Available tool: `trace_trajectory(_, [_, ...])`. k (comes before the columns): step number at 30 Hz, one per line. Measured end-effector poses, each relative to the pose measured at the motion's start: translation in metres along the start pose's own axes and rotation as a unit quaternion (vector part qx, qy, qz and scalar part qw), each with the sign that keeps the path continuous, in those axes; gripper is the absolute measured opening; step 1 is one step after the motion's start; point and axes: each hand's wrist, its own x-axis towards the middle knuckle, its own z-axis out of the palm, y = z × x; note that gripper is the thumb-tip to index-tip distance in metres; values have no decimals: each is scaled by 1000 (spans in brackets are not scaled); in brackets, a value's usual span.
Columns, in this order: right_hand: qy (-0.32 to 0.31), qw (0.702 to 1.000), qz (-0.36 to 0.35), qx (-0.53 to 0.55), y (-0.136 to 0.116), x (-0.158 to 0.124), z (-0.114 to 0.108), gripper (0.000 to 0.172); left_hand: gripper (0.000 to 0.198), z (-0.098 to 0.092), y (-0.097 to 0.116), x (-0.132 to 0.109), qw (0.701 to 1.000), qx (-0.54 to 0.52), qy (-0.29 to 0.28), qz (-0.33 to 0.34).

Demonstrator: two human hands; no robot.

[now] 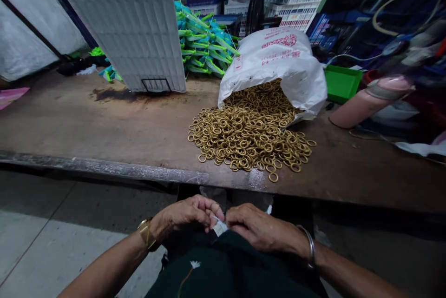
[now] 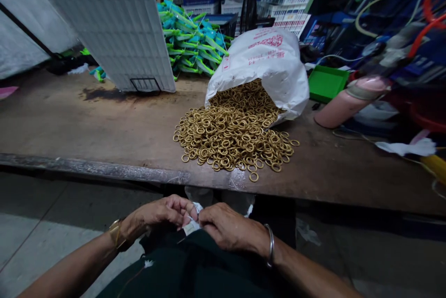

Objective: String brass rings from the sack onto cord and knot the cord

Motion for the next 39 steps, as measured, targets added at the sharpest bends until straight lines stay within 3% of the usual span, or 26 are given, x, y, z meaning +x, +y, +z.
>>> trace_trajectory(9, [-1, 1000, 8, 30, 1, 3, 0, 21, 21, -1, -8, 3, 999, -21, 42, 9])
trace_trajectory(17, [10, 1000, 9, 22, 4, 2, 3, 19, 19, 0, -8, 1, 998, 24, 61, 20])
trace_trajectory(25, [12, 1000, 16, 15, 4, 3, 4, 18, 26, 16, -11, 0, 986, 72, 129, 74])
trace_trajectory(32, [8, 999, 31, 19, 6, 4, 7, 19, 34, 30, -15, 2, 976, 53, 181, 110])
trace_trajectory(37, [-7, 998, 56, 14, 14, 7, 5, 18, 39, 18, -36, 17, 966, 23, 198, 167])
trace_trajectory(39, [-23, 999, 23, -22, 16, 11, -1, 13, 33, 9, -35, 23, 969, 48, 181, 159])
